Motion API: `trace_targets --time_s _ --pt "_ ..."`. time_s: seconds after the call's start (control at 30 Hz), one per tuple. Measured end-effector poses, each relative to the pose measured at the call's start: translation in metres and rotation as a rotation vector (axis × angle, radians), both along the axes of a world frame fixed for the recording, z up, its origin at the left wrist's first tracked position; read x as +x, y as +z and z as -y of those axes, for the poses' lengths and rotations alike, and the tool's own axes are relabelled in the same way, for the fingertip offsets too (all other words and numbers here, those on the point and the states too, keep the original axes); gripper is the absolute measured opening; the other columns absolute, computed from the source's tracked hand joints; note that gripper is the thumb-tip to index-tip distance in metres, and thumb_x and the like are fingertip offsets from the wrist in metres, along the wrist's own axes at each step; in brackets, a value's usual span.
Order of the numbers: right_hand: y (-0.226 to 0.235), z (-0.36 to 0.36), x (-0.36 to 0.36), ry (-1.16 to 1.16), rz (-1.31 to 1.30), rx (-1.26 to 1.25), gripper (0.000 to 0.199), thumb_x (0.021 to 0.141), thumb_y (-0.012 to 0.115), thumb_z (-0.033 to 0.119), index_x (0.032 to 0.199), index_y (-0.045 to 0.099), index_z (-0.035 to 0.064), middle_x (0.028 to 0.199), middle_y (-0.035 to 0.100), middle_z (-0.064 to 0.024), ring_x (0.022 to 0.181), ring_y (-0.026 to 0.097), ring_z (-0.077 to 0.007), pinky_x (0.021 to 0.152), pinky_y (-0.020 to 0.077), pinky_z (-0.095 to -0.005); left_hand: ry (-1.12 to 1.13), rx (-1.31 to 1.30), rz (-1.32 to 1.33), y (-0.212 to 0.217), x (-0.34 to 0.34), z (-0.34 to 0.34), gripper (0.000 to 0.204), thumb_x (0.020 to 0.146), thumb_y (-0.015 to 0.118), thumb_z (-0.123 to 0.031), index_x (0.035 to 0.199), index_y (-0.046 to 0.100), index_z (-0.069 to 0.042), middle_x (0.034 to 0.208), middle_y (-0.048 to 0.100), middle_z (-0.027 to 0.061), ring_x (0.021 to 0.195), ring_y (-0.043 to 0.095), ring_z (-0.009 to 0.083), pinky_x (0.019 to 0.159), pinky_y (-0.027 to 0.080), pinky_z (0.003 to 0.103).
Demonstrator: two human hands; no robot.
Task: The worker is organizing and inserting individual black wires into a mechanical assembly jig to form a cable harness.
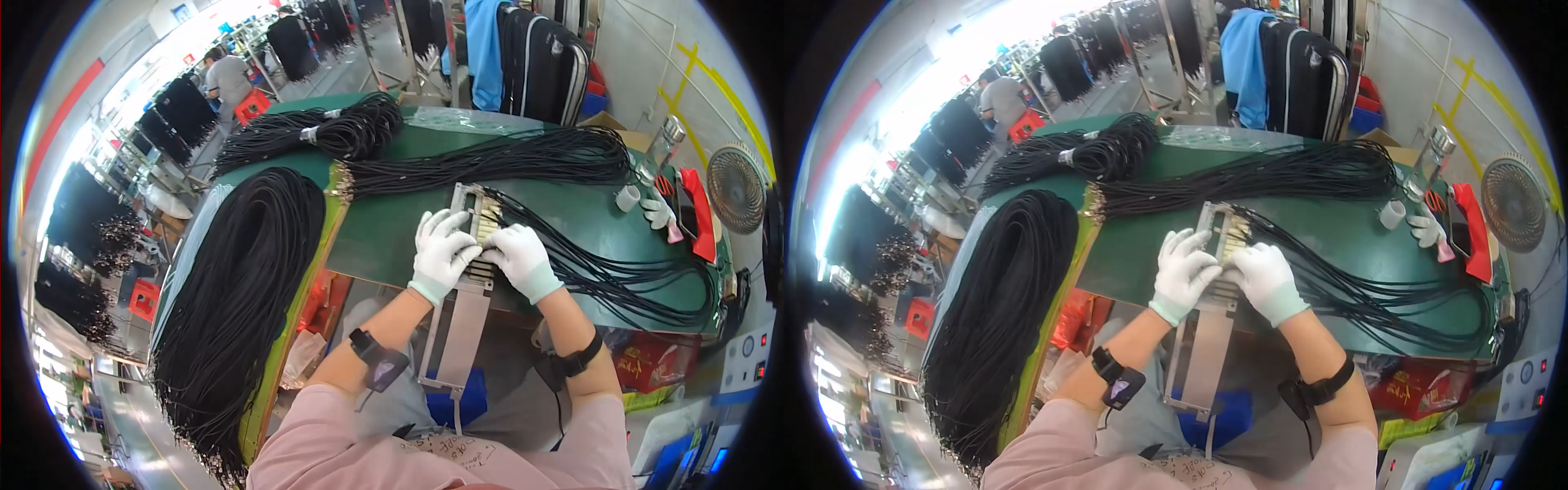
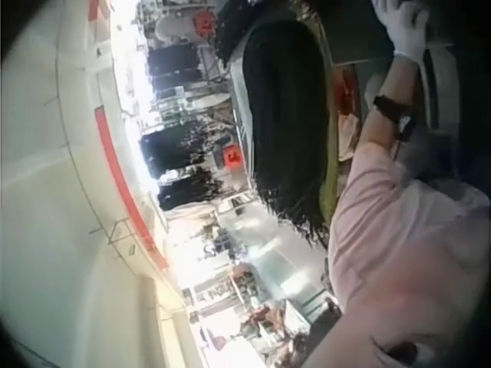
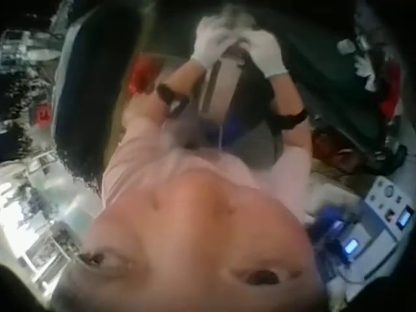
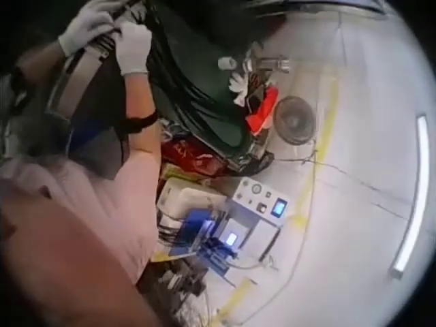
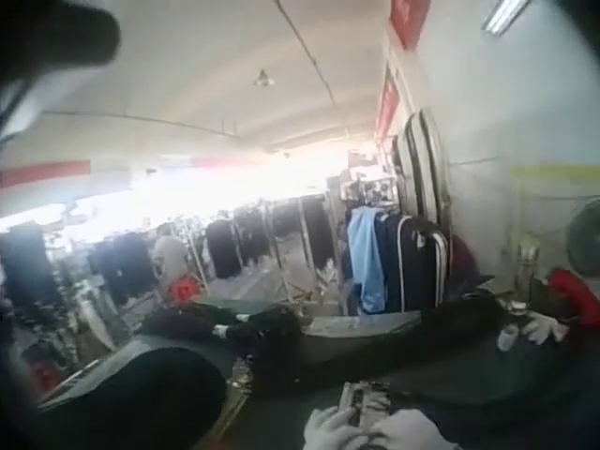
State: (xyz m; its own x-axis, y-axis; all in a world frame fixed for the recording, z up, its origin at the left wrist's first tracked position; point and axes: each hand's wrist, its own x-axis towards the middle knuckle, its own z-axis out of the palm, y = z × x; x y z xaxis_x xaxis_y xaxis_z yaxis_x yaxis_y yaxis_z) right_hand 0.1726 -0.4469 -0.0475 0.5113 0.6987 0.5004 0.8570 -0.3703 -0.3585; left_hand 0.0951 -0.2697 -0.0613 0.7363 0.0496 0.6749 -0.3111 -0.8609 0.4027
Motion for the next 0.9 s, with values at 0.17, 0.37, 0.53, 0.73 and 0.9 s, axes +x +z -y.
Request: trace_targets --time_s 0.17,0.37,0.53,0.73,0.9 --pt "0.020 -0.008 -0.015 0.031 0.012 -0.029 0.017 0.074 0.071 0.025 0.081 0.063 0.0125 0.076 0.063 -0.0068 0.076 0.058 -0.0286 0.069 0.0439 -0.0406 -0.074 -0.136 -0.052 -0.002 -0.003 -0.005 0.018 0.080 0.069 -0.025 0.080 0.067 -0.007 0.116 0.063 0.0131 0.115 0.052 0.0309 0.105 0.031 0.044" --pt "0.015 0.018 0.018 -0.185 -0.068 -0.074 0.010 0.079 0.066 0.024 0.081 0.065 0.0139 0.072 0.063 -0.0075 0.078 0.060 -0.0288 0.071 0.0452 -0.0403 0.100 -0.361 -0.055 -0.006 0.008 -0.024 0.017 0.083 0.067 -0.019 0.076 0.065 -0.004 0.106 0.067 0.0113 0.104 0.057 0.0290 0.093 0.041 0.037" --pt "0.006 0.006 0.016 -0.126 -0.139 0.014 0.010 0.080 0.064 0.024 0.080 0.066 0.0144 0.074 0.063 -0.0062 0.079 0.060 -0.0277 0.073 0.0457 -0.0393 0.193 -0.195 -0.120 -0.011 0.007 -0.037 0.020 0.085 0.066 -0.022 0.078 0.066 -0.002 0.104 0.068 0.0109 0.102 0.058 0.0285 0.091 0.043 0.037" --pt "0.006 0.017 0.021 -0.153 -0.004 -0.137 0.012 0.082 0.063 0.022 0.083 0.067 0.0116 0.074 0.063 -0.0057 0.079 0.058 -0.0276 0.074 0.0464 -0.0392 0.231 -0.218 -0.199 -0.019 0.011 -0.033 0.021 0.089 0.059 -0.025 0.088 0.069 -0.007 0.102 0.068 0.0089 0.099 0.059 0.0270 0.090 0.044 0.037" --pt "0.007 0.020 0.022 -0.172 0.009 -0.187 0.012 0.083 0.061 0.022 0.083 0.066 0.0117 0.074 0.062 -0.0055 0.079 0.058 -0.0275 0.075 0.0464 -0.0392 0.226 -0.239 -0.187 -0.021 0.011 -0.034 0.020 0.088 0.057 -0.025 0.088 0.069 -0.010 0.095 0.069 0.0061 0.092 0.059 0.0270 0.088 0.043 0.037"
